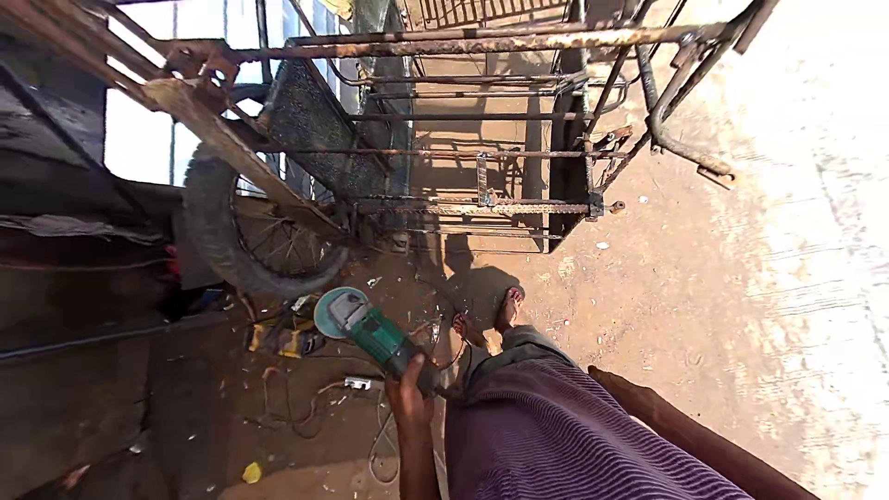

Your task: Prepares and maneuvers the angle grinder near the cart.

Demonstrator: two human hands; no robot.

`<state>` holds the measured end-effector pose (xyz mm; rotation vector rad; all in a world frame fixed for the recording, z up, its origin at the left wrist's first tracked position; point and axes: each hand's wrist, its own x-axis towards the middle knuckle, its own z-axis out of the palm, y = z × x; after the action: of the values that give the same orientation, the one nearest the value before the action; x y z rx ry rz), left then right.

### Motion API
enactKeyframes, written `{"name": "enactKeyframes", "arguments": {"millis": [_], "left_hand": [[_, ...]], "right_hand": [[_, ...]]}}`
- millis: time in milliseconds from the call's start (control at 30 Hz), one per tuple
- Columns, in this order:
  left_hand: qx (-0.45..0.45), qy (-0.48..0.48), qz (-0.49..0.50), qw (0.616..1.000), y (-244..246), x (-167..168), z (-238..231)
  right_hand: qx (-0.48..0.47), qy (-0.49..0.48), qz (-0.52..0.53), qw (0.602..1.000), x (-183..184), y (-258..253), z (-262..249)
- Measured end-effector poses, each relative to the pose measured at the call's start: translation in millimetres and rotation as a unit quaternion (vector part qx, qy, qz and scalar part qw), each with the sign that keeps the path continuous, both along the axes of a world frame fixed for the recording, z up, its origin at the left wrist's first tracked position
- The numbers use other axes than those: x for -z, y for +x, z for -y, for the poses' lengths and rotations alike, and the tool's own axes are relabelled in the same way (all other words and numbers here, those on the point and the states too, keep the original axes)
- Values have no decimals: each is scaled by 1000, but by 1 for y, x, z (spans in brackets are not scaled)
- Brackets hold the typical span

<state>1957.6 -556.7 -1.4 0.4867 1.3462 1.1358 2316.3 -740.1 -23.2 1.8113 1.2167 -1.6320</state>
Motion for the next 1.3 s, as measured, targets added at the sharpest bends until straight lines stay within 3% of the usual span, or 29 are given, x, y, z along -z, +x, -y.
{"name": "enactKeyframes", "arguments": {"millis": [67,233,300,433,567,700,733,800,900,933,967,1033,1167,1300], "left_hand": [[4,4,-14,1000,-9,1,3],[6,-2,-7,1000,-27,5,9],[10,-1,1,1000,-33,4,14],[32,7,2,999,-38,2,24],[70,7,1,998,-39,2,27],[87,13,3,996,-40,-2,21],[93,14,-1,996,-43,-3,20],[112,11,-9,994,-52,-4,21],[149,20,-14,989,-58,-6,18],[158,25,-12,987,-61,-7,16],[166,29,-9,986,-63,-9,14],[180,28,-7,983,-65,-12,10],[195,12,-11,981,-66,-11,-4],[203,3,-19,979,-64,-9,-19]], "right_hand": [[-50,-15,59,997,-6,-17,-7],[-82,40,26,996,10,-33,1],[-62,68,17,996,24,-46,8],[46,32,36,998,40,-70,13],[43,-3,64,997,38,-78,21],[11,143,-65,988,42,-51,28],[55,186,-96,976,44,-45,34],[232,202,-151,939,36,-43,53],[544,100,-232,800,20,-51,75],[585,84,-239,771,20,-56,80],[596,80,-228,766,21,-63,82],[579,81,-180,791,25,-80,77],[444,96,-143,879,31,-89,57],[393,105,-174,897,22,-90,52]]}}
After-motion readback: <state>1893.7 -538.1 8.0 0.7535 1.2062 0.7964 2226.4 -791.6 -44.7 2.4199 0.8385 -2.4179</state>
